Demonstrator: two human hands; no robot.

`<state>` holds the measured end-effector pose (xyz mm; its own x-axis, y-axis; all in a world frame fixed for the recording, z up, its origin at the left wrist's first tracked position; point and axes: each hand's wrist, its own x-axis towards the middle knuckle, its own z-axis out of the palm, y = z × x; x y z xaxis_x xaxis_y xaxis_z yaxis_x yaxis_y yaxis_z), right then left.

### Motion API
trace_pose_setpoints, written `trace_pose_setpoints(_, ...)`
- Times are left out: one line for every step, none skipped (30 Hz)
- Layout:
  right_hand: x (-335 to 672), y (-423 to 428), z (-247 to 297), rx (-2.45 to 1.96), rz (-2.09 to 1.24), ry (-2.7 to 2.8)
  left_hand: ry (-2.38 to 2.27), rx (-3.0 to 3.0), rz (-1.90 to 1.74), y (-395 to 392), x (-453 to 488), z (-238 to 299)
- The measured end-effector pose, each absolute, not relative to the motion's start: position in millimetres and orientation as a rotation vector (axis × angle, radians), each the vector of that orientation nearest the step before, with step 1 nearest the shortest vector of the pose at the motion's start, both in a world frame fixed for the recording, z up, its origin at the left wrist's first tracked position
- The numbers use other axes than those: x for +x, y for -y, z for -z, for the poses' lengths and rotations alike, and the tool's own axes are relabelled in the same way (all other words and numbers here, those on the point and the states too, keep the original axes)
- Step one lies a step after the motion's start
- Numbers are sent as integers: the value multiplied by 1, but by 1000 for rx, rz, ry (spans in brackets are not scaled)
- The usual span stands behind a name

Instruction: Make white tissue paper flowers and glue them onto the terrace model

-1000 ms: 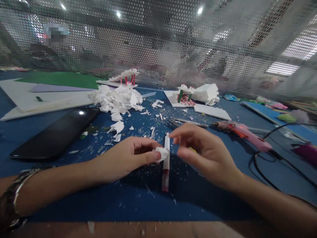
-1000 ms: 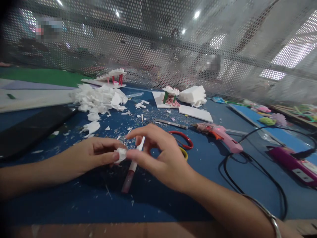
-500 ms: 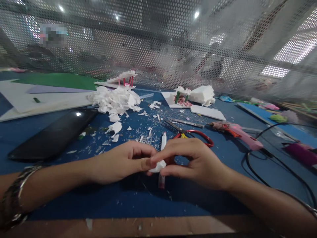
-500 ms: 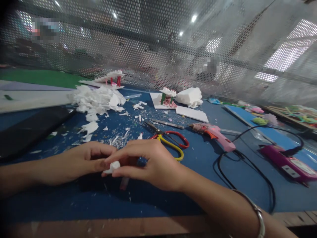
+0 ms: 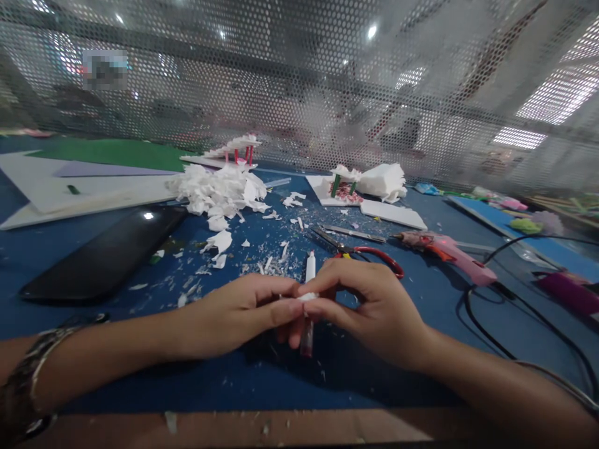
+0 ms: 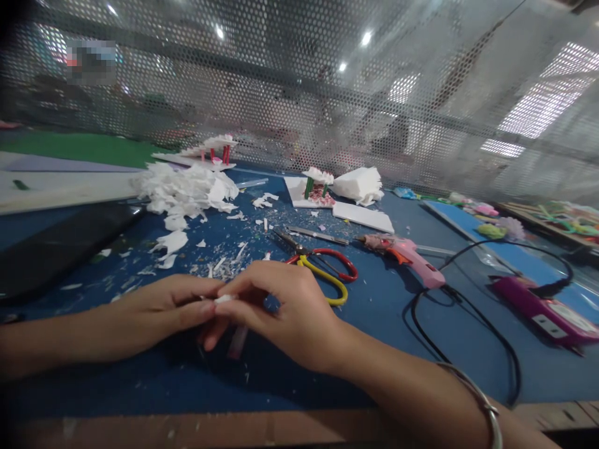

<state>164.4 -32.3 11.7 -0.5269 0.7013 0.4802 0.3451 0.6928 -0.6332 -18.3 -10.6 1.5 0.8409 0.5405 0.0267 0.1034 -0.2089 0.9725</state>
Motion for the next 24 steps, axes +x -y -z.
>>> trace_pose_setpoints(165,32,-12,-799,-609,2167,-530,1769,-441,10,-18,-1)
trace_pose_setpoints(165,32,-13,-796,-611,2182,-563,1777,-446,10,-18,-1)
trace_pose_setpoints(165,32,-13,-787,-618,2200,-586,1783,-443,10,-18,-1)
trace_pose_setpoints(166,32,-14,-773,-626,2220,-599,1782,-435,10,-18,-1)
trace_pose_setpoints(166,32,-14,-753,-627,2237,-606,1775,-429,10,-18,0)
trace_pose_setpoints(166,32,-15,-730,-617,2247,-609,1765,-424,11,-18,0)
trace_pose_setpoints(166,31,-15,-707,-595,2252,-614,1754,-420,11,-19,0)
trace_pose_setpoints(166,31,-15,-689,-564,2252,-618,1750,-417,11,-18,0)
trace_pose_setpoints(165,30,-15,-670,-526,2243,-625,1755,-419,12,-18,0)
trace_pose_setpoints(165,30,-14,-648,-487,2228,-632,1765,-420,12,-18,0)
trace_pose_setpoints(164,30,-13,-623,-454,2215,-637,1777,-416,13,-17,0)
trace_pose_setpoints(164,30,-12,-594,-433,2207,-641,1783,-405,13,-17,0)
trace_pose_setpoints(164,31,-11,-561,-423,2205,-643,1783,-390,14,-16,-1)
trace_pose_setpoints(164,32,-10,-535,-417,2211,-643,1775,-371,14,-15,-1)
trace_pose_setpoints(165,34,-10,-518,-402,2230,-637,1758,-356,15,-14,-2)
trace_pose_setpoints(165,35,-9,-509,-378,2254,-627,1740,-346,15,-13,-2)
trace_pose_setpoints(166,36,-9,-507,-348,2275,-620,1718,-343,16,-13,-2)
trace_pose_setpoints(166,37,-9,-499,-316,2299,-617,1696,-343,16,-12,-1)
trace_pose_setpoints(167,37,-9,-487,-287,2318,-614,1673,-342,16,-11,-1)
trace_pose_setpoints(167,37,-9,-472,-271,2331,-613,1651,-341,16,-11,0)
trace_pose_setpoints(168,36,-9,-456,-264,2343,-615,1629,-344,16,-11,0)
trace_pose_setpoints(168,36,-10,-445,-253,2349,-618,1604,-352,16,-11,1)
trace_pose_setpoints(168,35,-9,-445,-238,2356,-618,1579,-359,16,-11,1)
trace_pose_setpoints(168,35,-9,-461,-226,2360,-621,1556,-365,17,-11,2)
